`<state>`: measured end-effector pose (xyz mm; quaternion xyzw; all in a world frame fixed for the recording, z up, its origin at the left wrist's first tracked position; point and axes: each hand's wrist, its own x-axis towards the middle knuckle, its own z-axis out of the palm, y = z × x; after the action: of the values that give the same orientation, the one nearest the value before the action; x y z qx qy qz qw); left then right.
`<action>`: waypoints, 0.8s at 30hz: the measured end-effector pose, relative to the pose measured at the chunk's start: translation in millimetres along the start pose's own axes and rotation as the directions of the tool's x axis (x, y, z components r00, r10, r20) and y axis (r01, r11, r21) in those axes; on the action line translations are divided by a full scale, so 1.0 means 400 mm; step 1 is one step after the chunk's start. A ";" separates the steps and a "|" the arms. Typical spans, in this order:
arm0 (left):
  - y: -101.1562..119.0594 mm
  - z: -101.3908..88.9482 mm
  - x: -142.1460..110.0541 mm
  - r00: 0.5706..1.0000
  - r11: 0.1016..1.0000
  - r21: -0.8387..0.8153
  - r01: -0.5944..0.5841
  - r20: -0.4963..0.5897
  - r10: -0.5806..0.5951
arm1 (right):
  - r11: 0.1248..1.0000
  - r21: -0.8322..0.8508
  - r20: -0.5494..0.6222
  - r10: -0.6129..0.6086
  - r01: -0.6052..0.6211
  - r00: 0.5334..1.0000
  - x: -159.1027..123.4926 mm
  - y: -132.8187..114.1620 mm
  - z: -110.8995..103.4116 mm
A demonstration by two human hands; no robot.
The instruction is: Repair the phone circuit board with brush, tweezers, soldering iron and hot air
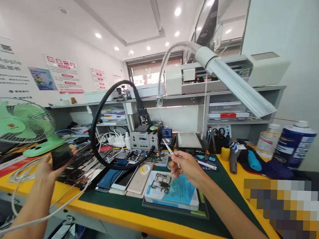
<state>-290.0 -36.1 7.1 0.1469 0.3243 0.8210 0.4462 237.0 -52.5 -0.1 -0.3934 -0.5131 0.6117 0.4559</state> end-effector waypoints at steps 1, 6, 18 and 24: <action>-0.008 -0.012 0.001 1.000 1.000 0.011 -0.012 0.019 0.012 | 1.000 -0.003 -0.002 0.003 -0.003 1.000 -0.001 -0.002 0.001; -0.040 -0.040 0.001 0.997 0.996 0.088 0.001 0.074 -0.007 | 0.998 -0.059 -0.007 0.004 -0.005 1.000 -0.003 -0.002 0.002; -0.049 -0.044 -0.007 0.982 0.995 0.088 0.049 0.177 -0.064 | 0.996 -0.087 -0.013 0.024 -0.025 1.000 -0.005 -0.008 0.005; -0.050 -0.026 -0.010 0.984 0.995 0.053 0.079 0.156 -0.087 | 0.996 -0.092 0.001 0.011 -0.011 1.000 -0.003 0.001 -0.002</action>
<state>-280.7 -35.7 -13.8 0.2084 0.3128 0.7797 0.5008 237.9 -53.3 -0.7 -0.4164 -0.5388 0.5902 0.4336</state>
